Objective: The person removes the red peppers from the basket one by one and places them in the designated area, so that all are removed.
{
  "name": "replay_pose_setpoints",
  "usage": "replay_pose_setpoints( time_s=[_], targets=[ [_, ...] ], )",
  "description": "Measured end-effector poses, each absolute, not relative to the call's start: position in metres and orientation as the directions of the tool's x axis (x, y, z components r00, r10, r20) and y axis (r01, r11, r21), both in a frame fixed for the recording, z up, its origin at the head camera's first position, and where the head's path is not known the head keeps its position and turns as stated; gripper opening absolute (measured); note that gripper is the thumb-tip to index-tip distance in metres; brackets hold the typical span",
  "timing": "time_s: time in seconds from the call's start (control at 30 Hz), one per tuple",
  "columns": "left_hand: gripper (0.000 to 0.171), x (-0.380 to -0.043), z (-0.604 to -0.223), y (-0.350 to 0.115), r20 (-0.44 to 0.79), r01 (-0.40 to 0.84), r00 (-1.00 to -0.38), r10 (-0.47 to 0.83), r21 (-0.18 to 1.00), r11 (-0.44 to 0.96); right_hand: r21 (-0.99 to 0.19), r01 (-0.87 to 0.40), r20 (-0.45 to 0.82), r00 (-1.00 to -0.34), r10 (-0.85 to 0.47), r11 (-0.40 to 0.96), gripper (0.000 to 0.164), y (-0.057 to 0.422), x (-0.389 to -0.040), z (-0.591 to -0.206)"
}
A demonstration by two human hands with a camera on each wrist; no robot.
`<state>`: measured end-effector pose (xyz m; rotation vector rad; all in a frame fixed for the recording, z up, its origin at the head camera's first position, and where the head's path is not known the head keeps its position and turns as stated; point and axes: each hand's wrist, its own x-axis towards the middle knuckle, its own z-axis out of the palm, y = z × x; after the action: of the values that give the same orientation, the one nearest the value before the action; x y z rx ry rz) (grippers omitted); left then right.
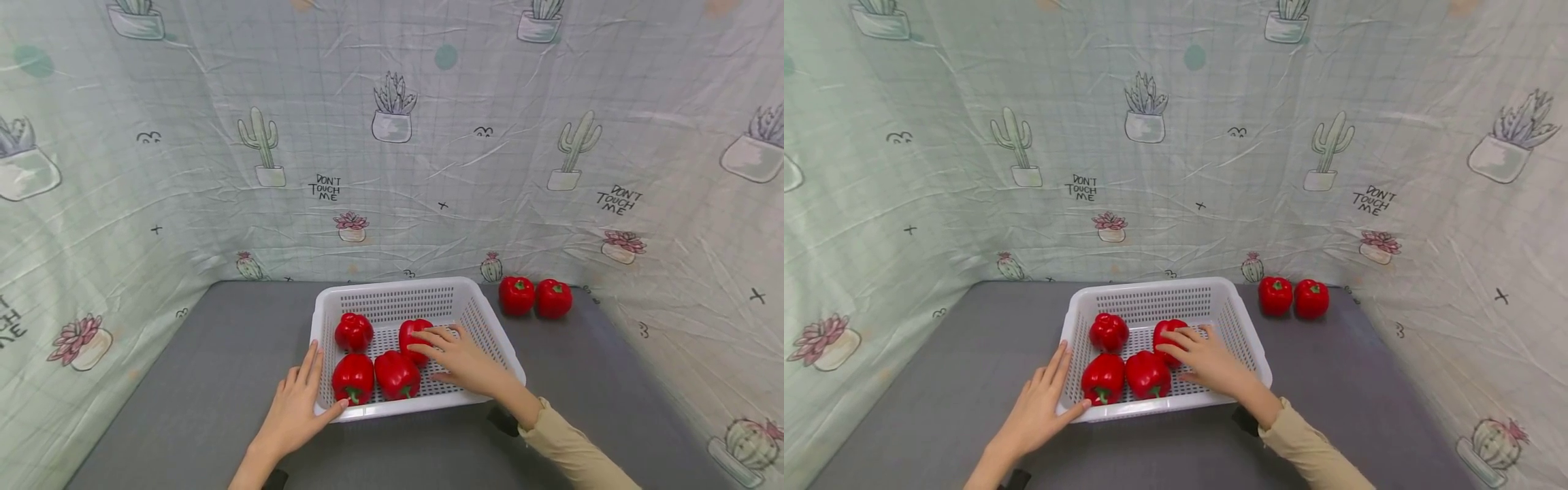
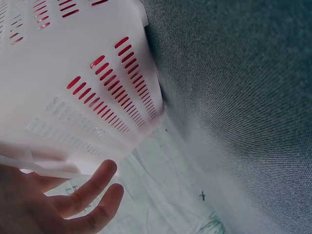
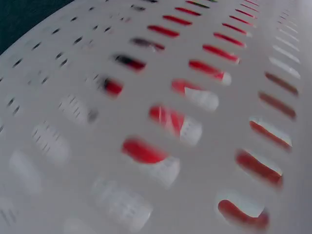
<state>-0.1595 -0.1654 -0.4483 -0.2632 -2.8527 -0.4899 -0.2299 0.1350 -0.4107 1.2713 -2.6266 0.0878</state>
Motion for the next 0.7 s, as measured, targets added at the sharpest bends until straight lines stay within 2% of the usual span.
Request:
replay_pose_setpoints(
  time_s=[0.27, 0.7],
  targets=[
    [0.093, -0.16, -0.448, -0.163, 0.264, 0.221, -0.954, 0.143, 0.293, 0.93, -0.022, -0.784, 0.117, -0.619, -0.777, 0.621, 0.07, 0.118, -0.233, -0.417],
    [0.094, -0.159, -0.45, -0.164, 0.257, 0.213, -0.956, 0.14, 0.285, 0.935, 0.027, -0.814, 0.002, -0.581, -0.814, 0.581, 0.073, 0.106, -0.236, -0.423]
  ],
)
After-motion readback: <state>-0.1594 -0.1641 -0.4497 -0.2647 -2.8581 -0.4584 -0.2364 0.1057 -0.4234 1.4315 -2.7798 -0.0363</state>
